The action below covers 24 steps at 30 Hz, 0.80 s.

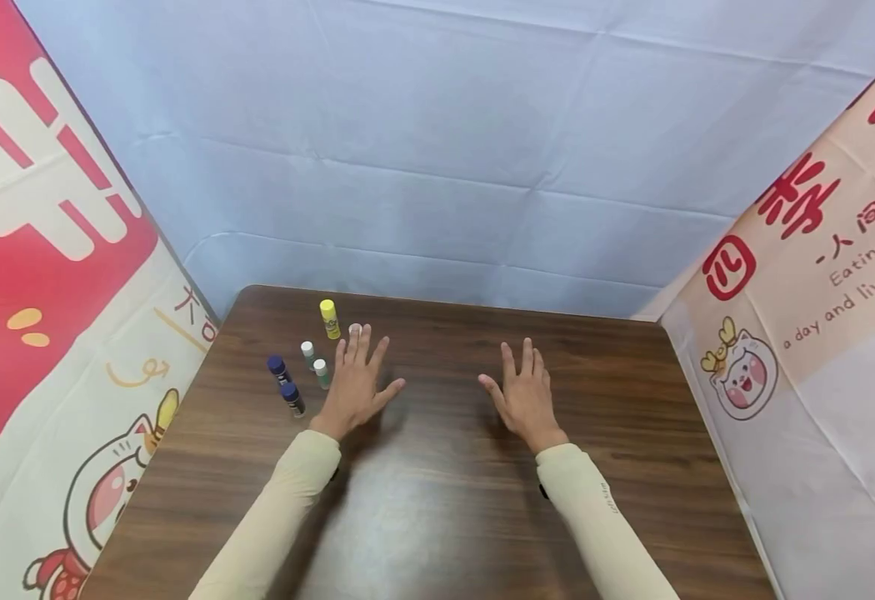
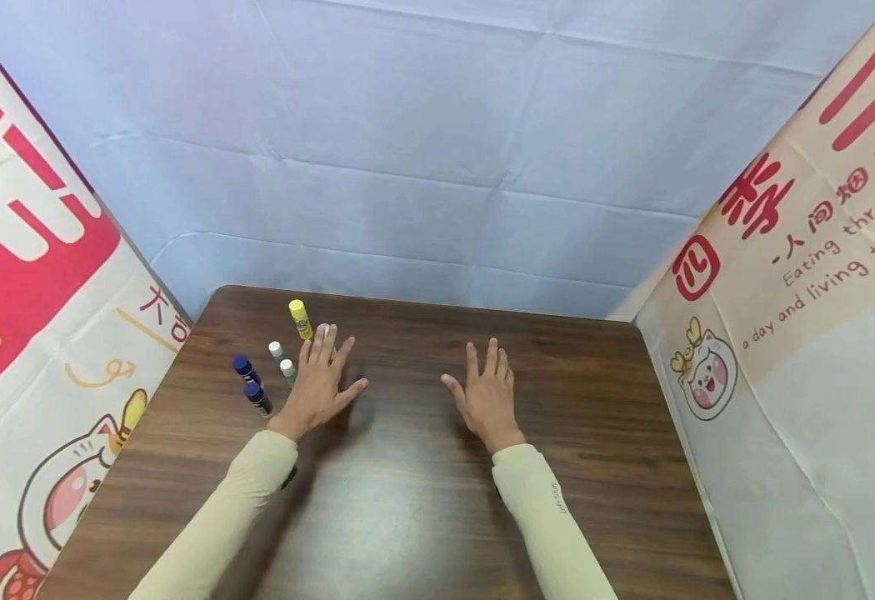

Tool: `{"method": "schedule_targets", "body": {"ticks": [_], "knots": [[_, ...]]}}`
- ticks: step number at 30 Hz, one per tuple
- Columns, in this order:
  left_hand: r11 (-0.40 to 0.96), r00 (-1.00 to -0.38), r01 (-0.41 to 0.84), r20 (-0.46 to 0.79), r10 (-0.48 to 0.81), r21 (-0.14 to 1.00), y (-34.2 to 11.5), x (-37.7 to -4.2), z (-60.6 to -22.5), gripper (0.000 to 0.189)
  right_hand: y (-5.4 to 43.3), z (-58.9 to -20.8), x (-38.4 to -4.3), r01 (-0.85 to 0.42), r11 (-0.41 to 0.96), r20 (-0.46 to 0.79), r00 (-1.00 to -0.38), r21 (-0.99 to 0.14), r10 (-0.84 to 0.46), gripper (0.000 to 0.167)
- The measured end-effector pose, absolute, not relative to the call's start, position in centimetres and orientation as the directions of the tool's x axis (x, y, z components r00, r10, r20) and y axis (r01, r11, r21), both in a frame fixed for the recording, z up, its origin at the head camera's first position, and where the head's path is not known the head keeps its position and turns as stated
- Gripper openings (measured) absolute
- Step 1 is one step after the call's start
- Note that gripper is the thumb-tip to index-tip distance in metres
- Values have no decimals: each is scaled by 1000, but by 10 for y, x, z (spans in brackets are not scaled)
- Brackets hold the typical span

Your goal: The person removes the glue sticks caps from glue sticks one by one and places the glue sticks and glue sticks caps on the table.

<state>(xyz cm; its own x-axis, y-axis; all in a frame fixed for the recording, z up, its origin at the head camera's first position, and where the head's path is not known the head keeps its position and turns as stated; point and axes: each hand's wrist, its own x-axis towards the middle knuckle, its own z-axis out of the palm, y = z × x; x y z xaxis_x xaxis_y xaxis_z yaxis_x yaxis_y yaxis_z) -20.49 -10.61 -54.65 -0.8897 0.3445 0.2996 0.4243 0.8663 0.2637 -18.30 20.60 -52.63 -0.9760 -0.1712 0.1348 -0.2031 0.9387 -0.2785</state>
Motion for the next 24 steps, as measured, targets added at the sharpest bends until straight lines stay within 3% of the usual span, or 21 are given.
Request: {"method": "schedule_targets", "body": {"ticks": [6,12,18,24], "knots": [[844,-855,436,438,279,312,-102,-198,-548,75,196,-525,-182,-207,929,132,-976,-307,-174,78],[791,-779,447,616,116,417,-97,-192,-554,67,184,-525,-183,-231,915,148,-970,-331,-192,79],[738,-750,420,660,-45,528,-94,-185,-559,58,167,-523,-181,-268,901,204,-957,-342,-208,75],[689,-757,316,611,-232,653,-87,-176,-561,55,150,-523,-179,-288,880,189,-954,-377,-231,75]]}}
